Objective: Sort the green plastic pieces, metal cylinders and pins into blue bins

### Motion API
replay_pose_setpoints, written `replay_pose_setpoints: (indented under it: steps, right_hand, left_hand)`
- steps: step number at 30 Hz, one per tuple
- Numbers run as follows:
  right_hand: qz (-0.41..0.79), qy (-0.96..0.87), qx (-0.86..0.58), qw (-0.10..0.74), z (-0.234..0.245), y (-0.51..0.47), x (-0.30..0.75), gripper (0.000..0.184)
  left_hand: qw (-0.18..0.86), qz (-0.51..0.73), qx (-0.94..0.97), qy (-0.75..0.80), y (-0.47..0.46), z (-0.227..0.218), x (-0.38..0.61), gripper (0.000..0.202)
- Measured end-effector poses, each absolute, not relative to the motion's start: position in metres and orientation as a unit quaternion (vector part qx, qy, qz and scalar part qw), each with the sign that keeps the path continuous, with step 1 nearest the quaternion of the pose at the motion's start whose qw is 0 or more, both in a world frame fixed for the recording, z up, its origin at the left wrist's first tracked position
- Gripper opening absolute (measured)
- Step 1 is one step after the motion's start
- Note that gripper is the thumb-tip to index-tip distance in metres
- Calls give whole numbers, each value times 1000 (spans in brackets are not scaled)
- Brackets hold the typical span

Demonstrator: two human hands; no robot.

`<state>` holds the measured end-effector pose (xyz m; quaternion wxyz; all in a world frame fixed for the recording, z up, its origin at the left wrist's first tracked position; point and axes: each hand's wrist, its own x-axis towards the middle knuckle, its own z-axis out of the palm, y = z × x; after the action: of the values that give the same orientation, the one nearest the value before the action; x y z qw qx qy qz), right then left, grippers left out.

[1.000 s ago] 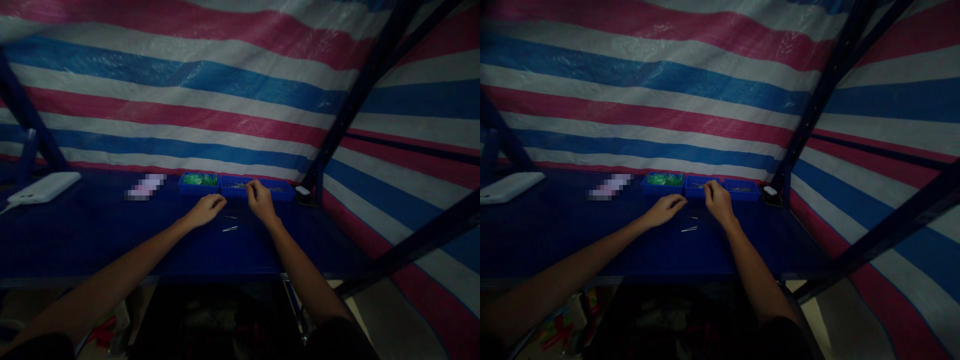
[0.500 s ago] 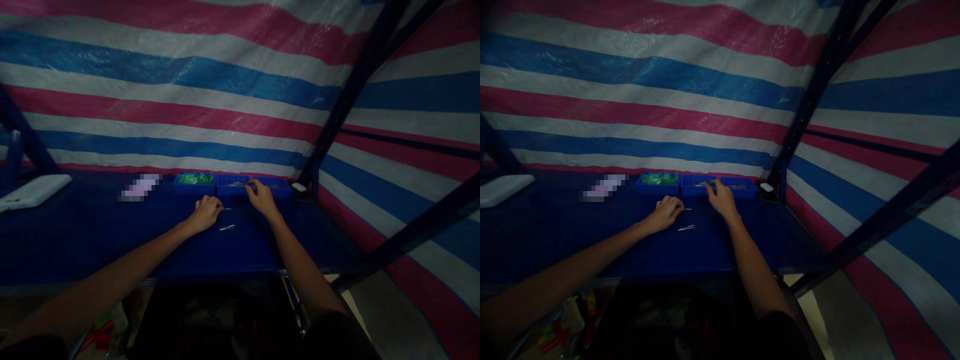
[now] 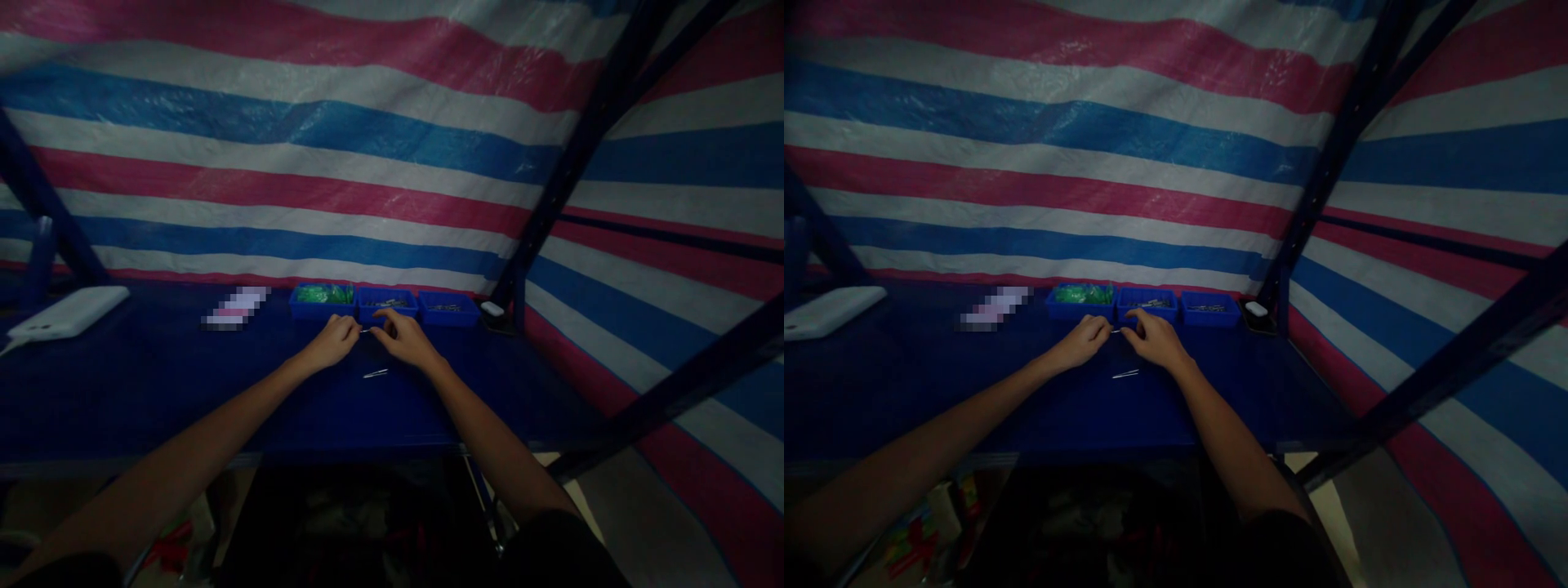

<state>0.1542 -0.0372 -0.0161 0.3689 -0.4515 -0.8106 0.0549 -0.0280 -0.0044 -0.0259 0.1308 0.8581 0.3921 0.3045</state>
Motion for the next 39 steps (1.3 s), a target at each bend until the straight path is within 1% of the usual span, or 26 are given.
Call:
replay_pose_setpoints:
  steps: [10, 16, 19, 22, 26, 34, 37, 39]
  right_hand:
    - [54, -818, -434, 375, -15, -40, 153, 28]
    - [61, -829, -416, 369, -11, -45, 150, 15]
    - [66, -830, -414, 369, -9, -46, 148, 10]
    - [68, -830, -412, 371, -9, -46, 148, 9]
    - [58, -832, -416, 363, -10, -44, 148, 8]
    - [15, -842, -424, 332, -11, -45, 143, 8]
    - [15, -842, -424, 333, -10, -46, 143, 8]
    - [11, -834, -436, 337, -10, -46, 143, 9]
  left_hand:
    - [138, 339, 859, 358, -8, -19, -28, 26]
    - [192, 343, 837, 380, -5, -19, -30, 30]
    - [227, 358, 828, 368, -7, -19, -29, 28]
    - [241, 373, 820, 360, -10, -19, -27, 23]
    - [243, 361, 825, 361, -11, -18, -27, 23]
    - [205, 363, 833, 364, -10, -19, -27, 17]
    - [217, 366, 826, 370, -10, -18, -27, 19]
    - [245, 382, 814, 363, -9, -17, -27, 23]
